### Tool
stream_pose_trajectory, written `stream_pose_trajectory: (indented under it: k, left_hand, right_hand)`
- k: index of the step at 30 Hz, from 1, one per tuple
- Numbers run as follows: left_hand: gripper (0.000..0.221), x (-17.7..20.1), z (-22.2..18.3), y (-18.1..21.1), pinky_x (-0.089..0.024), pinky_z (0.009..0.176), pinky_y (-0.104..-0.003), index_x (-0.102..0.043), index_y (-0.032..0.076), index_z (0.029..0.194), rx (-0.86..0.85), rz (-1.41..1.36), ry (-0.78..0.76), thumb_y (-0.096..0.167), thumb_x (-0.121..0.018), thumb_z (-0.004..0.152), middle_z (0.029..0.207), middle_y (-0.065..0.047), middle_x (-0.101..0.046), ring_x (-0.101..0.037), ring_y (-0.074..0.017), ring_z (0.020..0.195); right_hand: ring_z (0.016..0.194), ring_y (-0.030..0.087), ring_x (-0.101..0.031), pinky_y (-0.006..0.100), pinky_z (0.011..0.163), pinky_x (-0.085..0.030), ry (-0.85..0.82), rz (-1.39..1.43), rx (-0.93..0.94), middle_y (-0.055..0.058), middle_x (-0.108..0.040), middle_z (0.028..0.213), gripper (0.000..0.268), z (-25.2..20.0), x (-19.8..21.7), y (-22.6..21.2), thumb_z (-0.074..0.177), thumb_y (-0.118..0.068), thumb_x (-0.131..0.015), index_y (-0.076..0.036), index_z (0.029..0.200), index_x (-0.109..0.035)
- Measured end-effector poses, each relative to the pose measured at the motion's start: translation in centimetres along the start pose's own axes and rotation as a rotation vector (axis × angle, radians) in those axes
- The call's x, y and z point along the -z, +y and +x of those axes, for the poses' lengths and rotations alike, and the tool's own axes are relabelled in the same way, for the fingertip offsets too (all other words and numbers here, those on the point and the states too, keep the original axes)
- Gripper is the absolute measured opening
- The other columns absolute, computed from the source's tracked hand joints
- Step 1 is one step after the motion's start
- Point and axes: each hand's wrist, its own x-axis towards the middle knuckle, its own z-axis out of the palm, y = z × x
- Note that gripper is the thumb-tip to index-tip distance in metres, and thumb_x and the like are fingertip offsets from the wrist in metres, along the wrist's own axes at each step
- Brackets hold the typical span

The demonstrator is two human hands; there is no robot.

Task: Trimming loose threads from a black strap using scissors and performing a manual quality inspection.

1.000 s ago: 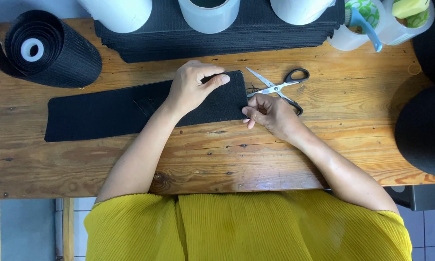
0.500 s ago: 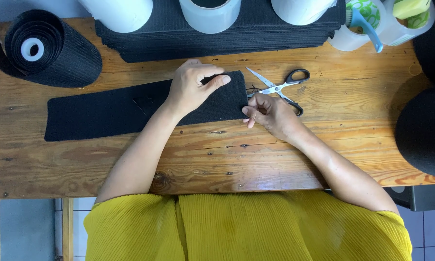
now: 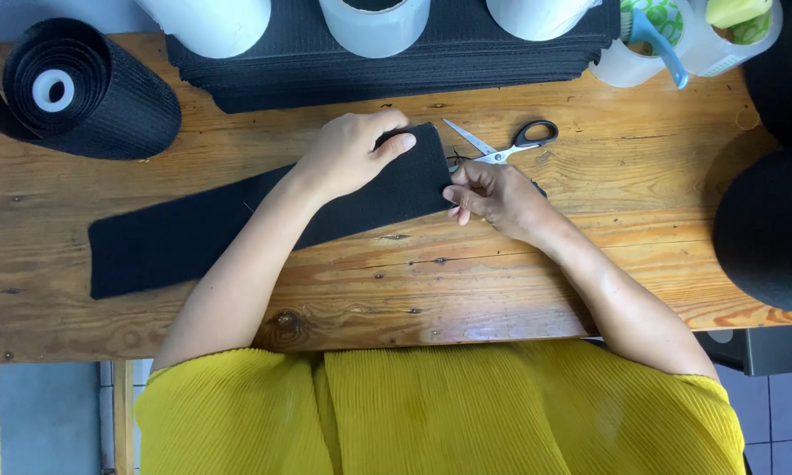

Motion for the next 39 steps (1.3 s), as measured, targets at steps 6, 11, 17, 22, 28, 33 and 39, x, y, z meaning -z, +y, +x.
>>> stream_pose_trajectory:
  k: [6,11,17,22,28,33,39]
  left_hand:
    - [0.035,0.0,0.6,-0.2,-0.039,0.049,-0.025,-0.061,0.013,0.076,-0.023,-0.148,0.037,0.037,-0.07,0.1,0.052,0.001,-0.051,-0.047,-0.0124,0.048]
    - [0.041,-2.3,0.8,-2.7,-0.033,0.047,-0.025,-0.055,0.014,0.071,-0.031,-0.184,0.09,0.039,-0.072,0.099,0.049,0.001,-0.044,-0.039,-0.0108,0.047]
    - [0.043,-2.5,1.2,-2.3,-0.03,0.046,-0.027,-0.052,0.014,0.069,-0.062,-0.142,0.142,0.038,-0.073,0.097,0.048,-0.001,-0.041,-0.037,-0.0132,0.044]
    - [0.045,-2.3,1.3,-1.7,-0.028,0.045,-0.028,-0.05,0.013,0.068,-0.101,-0.1,0.176,0.038,-0.074,0.096,0.047,-0.002,-0.039,-0.035,-0.0152,0.043]
    - [0.04,-2.0,0.9,-2.1,-0.028,0.046,-0.031,-0.056,0.011,0.071,-0.096,-0.098,0.175,0.035,-0.075,0.096,0.048,-0.005,-0.042,-0.036,-0.0181,0.043]
    - [0.037,-1.7,0.8,-3.2,-0.03,0.047,-0.032,-0.06,0.009,0.075,-0.093,-0.104,0.181,0.034,-0.075,0.097,0.05,-0.006,-0.043,-0.037,-0.0186,0.045]
    - [0.032,-1.5,0.2,-4.4,-0.031,0.047,-0.03,-0.066,0.009,0.079,-0.081,-0.085,0.177,0.034,-0.072,0.098,0.05,-0.003,-0.045,-0.039,-0.0161,0.046]
  right_hand:
    - [0.054,0.014,-0.064,0.021,0.05,-0.049,-0.016,0.141,0.036,0.015,-0.075,0.068,0.01,0.0,1.1,0.1,0.096,-0.008,-0.068,0.001,0.093,-0.071]
    - [0.067,0.018,-0.071,0.024,0.057,-0.055,-0.069,0.197,0.025,0.019,-0.076,0.081,0.018,-0.4,2.2,-0.4,0.102,-0.009,-0.058,0.005,0.104,-0.07]
    - [0.081,0.025,-0.075,0.031,0.062,-0.062,-0.03,0.121,0.07,0.02,-0.074,0.09,0.027,-0.4,2.4,-1.0,0.106,-0.016,-0.054,0.006,0.112,-0.069]
    - [0.074,0.023,-0.075,0.024,0.058,-0.06,0.001,0.153,0.095,0.019,-0.075,0.082,0.019,0.6,0.7,1.5,0.101,-0.015,-0.065,0.003,0.103,-0.072]
    - [0.079,0.023,-0.075,0.029,0.061,-0.062,-0.008,0.165,0.073,0.017,-0.074,0.087,0.033,0.2,1.7,0.4,0.11,-0.024,-0.049,0.002,0.107,-0.07]
    - [0.08,0.021,-0.075,0.031,0.062,-0.06,0.068,0.04,0.122,0.015,-0.075,0.09,0.031,0.3,2.7,0.4,0.111,-0.021,-0.047,0.001,0.116,-0.068]
    - [0.088,0.022,-0.072,0.034,0.069,-0.058,0.379,-0.433,0.187,0.006,-0.073,0.092,0.012,-0.6,5.0,-0.8,0.106,-0.021,-0.067,-0.014,0.115,-0.072]
